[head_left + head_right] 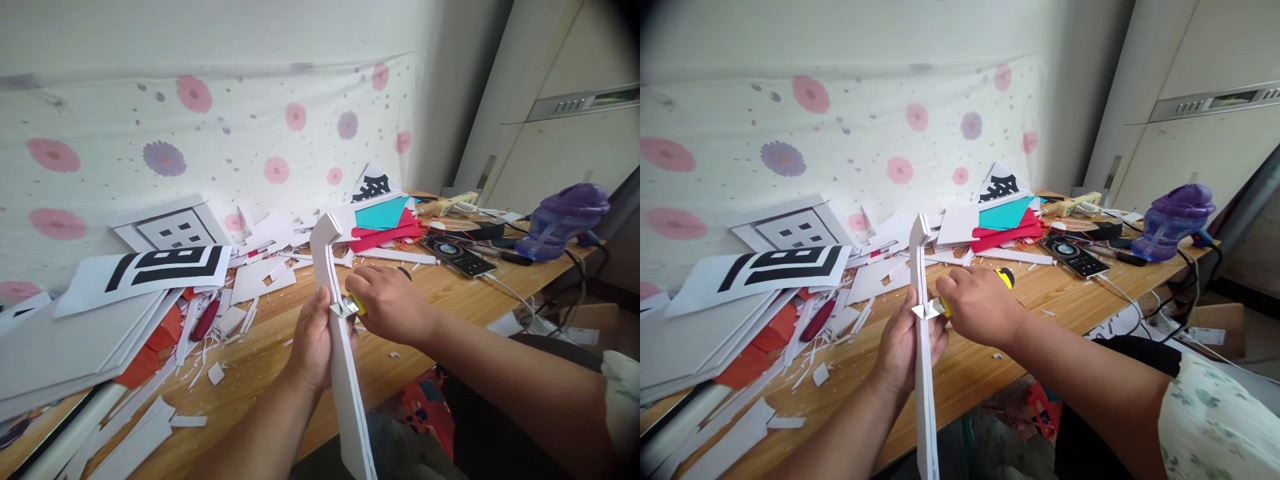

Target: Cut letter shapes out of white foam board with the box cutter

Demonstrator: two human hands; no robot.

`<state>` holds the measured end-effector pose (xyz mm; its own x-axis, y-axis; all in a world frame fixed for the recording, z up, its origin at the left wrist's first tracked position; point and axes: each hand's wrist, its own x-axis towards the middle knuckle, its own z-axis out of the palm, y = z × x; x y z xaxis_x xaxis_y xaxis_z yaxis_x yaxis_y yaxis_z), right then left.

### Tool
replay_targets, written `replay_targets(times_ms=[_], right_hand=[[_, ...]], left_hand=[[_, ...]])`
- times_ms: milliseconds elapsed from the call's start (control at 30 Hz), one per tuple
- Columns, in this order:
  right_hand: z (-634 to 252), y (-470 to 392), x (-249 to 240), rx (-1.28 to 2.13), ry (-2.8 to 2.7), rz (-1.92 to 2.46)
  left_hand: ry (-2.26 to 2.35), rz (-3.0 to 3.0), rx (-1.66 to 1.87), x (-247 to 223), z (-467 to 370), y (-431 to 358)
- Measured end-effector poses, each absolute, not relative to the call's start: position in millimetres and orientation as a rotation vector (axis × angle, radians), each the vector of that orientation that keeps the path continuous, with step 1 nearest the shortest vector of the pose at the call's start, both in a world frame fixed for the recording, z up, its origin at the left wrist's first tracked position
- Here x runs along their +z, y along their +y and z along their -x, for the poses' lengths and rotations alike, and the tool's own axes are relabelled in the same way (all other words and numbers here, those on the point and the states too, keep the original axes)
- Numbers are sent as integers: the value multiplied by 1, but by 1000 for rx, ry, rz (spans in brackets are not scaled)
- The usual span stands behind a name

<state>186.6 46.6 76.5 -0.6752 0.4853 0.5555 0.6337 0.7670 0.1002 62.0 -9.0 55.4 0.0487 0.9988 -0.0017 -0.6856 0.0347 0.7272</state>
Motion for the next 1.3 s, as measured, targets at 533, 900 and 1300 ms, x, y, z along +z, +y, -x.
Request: replay_targets(times_ms=[533,900,1300], right_hand=[[-190,53,76,-373,-2445,925],[-191,53,79,-338,-2438,942],[-196,64,77,-305,-2408,1050]], left_hand=[[582,-632,1397,53,-67,-12],[595,-694,1382,48,-68,-12],[548,-630,1325,51,-71,-16]])
